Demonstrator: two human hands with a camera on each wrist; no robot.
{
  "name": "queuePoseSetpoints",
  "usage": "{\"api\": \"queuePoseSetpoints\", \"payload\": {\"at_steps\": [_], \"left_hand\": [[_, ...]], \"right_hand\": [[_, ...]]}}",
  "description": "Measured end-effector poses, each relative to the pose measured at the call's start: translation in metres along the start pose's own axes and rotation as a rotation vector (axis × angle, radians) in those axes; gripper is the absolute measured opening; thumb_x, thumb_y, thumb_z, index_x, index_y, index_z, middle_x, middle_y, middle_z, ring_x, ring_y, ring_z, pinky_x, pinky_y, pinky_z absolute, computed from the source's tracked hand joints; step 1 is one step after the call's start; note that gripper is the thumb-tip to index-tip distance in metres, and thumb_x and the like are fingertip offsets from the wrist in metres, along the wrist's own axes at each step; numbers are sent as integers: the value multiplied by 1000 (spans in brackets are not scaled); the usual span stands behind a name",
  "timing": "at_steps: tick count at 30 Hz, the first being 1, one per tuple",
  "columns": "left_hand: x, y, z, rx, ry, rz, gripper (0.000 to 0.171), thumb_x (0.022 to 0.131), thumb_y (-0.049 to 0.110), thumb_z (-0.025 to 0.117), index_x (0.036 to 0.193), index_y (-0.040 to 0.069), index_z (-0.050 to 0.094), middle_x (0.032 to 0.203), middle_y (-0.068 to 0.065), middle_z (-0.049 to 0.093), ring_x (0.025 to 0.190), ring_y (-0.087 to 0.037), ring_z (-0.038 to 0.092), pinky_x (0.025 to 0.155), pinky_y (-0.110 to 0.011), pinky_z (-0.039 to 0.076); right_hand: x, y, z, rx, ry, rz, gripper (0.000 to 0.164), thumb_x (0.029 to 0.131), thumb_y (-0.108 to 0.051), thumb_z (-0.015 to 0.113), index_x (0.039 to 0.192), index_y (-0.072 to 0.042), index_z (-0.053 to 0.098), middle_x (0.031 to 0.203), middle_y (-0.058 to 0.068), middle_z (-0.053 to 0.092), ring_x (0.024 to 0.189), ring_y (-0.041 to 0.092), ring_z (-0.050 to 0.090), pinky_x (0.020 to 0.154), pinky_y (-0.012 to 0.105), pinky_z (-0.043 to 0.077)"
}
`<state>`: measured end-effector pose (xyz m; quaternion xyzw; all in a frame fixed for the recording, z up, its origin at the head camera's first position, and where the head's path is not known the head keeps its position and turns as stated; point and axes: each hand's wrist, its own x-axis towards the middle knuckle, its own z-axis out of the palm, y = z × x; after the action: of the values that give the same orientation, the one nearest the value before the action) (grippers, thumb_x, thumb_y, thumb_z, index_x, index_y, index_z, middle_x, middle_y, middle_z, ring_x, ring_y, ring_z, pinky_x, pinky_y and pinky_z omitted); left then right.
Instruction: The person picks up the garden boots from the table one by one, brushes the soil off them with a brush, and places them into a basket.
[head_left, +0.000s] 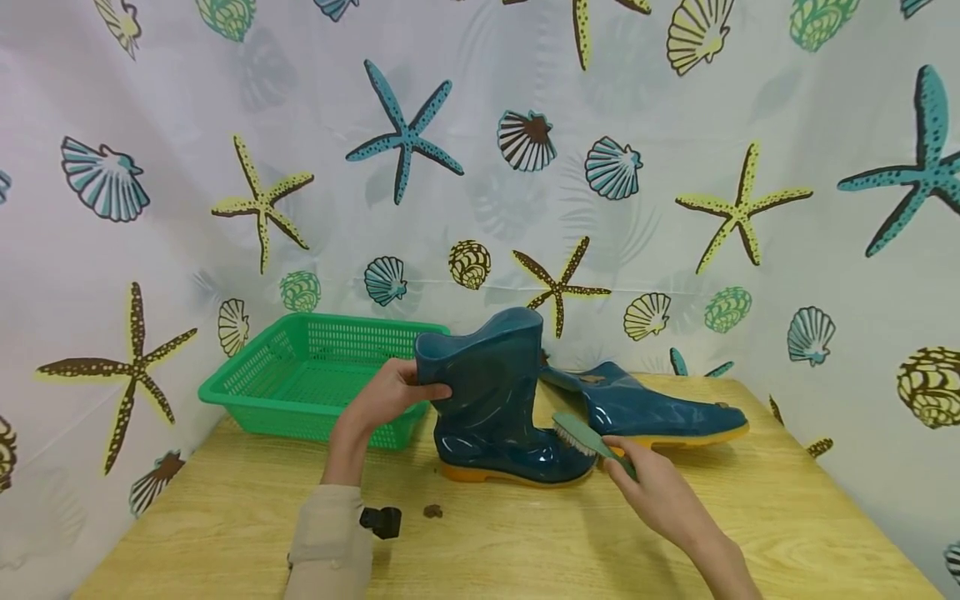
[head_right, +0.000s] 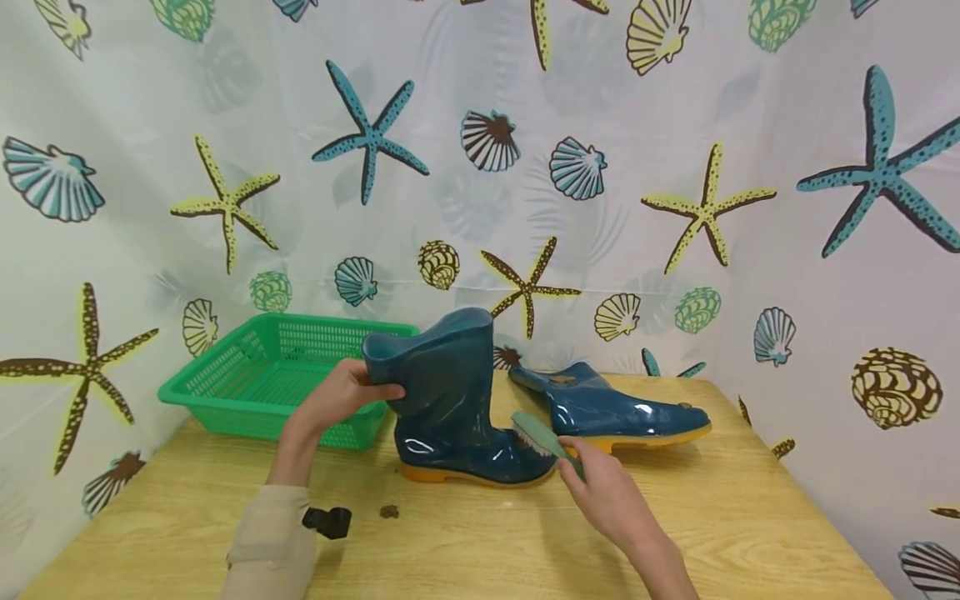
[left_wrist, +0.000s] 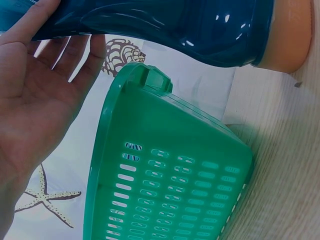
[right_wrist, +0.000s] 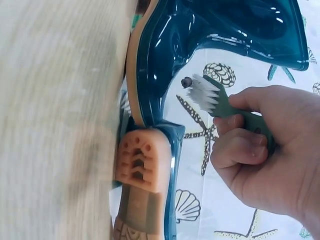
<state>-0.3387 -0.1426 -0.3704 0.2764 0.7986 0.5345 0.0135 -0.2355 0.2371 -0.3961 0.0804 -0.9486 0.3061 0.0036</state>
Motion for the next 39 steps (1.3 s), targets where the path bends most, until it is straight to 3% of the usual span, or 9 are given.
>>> {"api": "queuePoseSetpoints", "payload": {"at_steps": [7,15,19,23,24,26,30,33,39], "left_hand": [[-1,-1,0,-7,4,-4,30,90,27,75,115,11,74,111,-10,74,102,-21,69,94,-41,53],[-1,-1,-1,-13,4,-5,30,89,28,76,114,10,75,110,-10,75,102,-21,70,95,-44,53],[0,-1,0,-18,-4,-2,29,90,26,75,114,10,75,109,-10,75,101,-21,70,95,-43,53],[-1,1,1,-16,-3,3,27,90,25,75,113,10,75,109,-10,75,101,-20,70,94,-43,54],[-1,1,1,-13,-2,3,27,90,25,75,112,10,75,108,-10,75,100,-20,70,94,-43,54],[-1,1,0,-8,0,4,26,90,25,75,111,9,75,107,-10,75,100,-20,70,94,-43,54],[-1,2,0,-4,-3,4,26,91,25,74,110,9,75,107,-10,75,99,-20,70,94,-43,53],[-2,2,0,-5,-3,5,26,91,24,74,111,8,75,107,-10,75,100,-20,70,94,-42,53],[-1,2,-1,-11,-5,16,26,91,23,74,112,8,75,108,-11,75,100,-20,70,94,-43,54]], "right_hand": [[0,6,-3,-69,36,-7,47,103,-29,55,142,-4,51,124,15,66,95,19,64,76,39,52],[-1,4,-6,85,-36,-28,48,103,-37,54,143,-11,51,96,7,63,77,18,52,63,32,41],[-5,6,-13,174,-104,-85,47,104,-38,51,141,-8,53,113,12,64,89,16,56,67,32,45],[-7,9,-17,287,-231,-142,41,106,-33,48,139,-9,55,130,21,59,59,9,49,51,28,45],[-7,9,-17,285,-258,-160,40,106,-33,48,138,-10,55,124,21,60,55,7,45,50,27,43],[-7,8,-15,256,-301,-195,39,106,-33,48,137,-11,57,109,16,62,51,6,40,50,25,41],[-5,6,-6,86,-300,-250,38,104,-36,52,134,-13,60,88,3,58,70,6,49,62,28,40],[-4,6,-3,10,-274,-256,38,103,-36,54,133,-14,60,98,1,63,74,6,51,63,27,42],[-6,10,-4,-137,-116,-290,34,100,-34,60,132,-22,62,129,-2,64,109,19,65,86,35,54]]}}
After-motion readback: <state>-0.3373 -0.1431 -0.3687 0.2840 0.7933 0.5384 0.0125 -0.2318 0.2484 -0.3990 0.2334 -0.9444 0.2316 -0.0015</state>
